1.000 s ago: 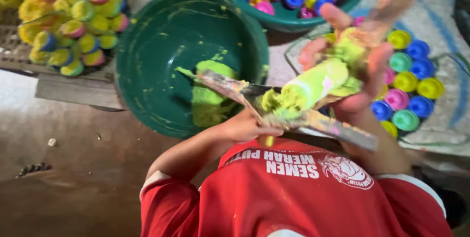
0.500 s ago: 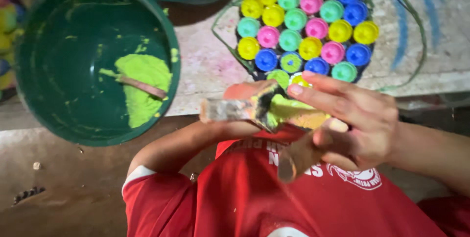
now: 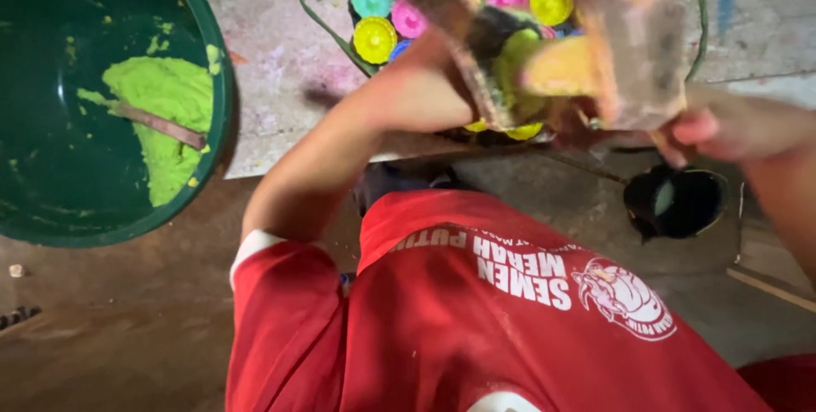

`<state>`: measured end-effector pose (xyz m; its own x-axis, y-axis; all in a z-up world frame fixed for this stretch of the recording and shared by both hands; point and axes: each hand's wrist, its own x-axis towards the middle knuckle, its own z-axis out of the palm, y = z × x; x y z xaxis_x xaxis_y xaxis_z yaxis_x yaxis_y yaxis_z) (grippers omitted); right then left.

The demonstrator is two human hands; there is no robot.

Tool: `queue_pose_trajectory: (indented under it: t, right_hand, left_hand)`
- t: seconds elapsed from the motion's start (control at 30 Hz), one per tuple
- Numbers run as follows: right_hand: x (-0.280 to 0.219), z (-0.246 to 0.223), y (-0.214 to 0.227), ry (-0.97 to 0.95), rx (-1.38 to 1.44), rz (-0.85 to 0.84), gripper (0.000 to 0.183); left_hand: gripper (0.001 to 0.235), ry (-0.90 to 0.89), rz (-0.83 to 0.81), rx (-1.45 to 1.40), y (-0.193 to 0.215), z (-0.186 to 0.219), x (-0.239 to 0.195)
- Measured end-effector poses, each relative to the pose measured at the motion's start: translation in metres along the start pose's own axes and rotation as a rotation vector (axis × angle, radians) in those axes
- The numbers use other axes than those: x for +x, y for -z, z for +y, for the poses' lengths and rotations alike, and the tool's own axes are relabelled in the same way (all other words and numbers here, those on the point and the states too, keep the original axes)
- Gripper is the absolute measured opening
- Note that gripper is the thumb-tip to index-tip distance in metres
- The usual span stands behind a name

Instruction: The person scoops green dough from a green basin using a wooden stick and a metal mold. They press the dough into small, colorful plastic molds arranged in a tray, repeating the process to fill multiple molds.

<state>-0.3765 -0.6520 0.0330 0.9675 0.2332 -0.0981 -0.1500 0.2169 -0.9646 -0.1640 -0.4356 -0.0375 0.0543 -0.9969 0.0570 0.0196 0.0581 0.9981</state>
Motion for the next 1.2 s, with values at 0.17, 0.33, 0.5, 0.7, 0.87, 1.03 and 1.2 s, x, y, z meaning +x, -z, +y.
queue_pose_trajectory:
  t: [0.17, 0.33, 0.5, 0.7, 0.87, 1.03, 1.2]
  right_hand:
    - [-0.034, 0.054, 0.022, -0.340, 0.284, -0.035, 0.109]
    - [-0.063, 0.097, 0.031, -0.513, 0.323, -0.022, 0.101]
    - [-0.075, 0.100, 0.063, -0.671, 0.135, 0.047, 0.089]
    - [-0.055, 0.110, 0.058, -0.719, -0.082, 0.150, 0.090]
    - [-0.033, 0.109, 0.030, -0.740, -0.114, 0.269, 0.084]
    - [-0.013, 0.091, 0.015, -0.725, -0.457, 0.288, 0.078]
    - [0.010, 0.092, 0.001, -0.509, -0.573, 0.269, 0.071]
  left_hand:
    - [0.080, -0.456, -0.060, -0.827, 0.022, -0.004, 0.023]
    - [0.078, -0.523, 0.029, -1.112, -0.013, -0.072, 0.032]
    - [0.050, -0.702, 0.110, -1.172, -0.009, -0.121, 0.061]
    - [0.034, -0.795, 0.151, -1.343, 0.001, -0.147, 0.071]
    - [0.031, -0.765, 0.143, -1.406, 0.006, -0.162, 0.064]
    - [0.035, -0.848, 0.117, -1.437, 0.010, -0.161, 0.076]
    - [0.035, -0.796, 0.147, -1.350, 0.036, -0.163, 0.071]
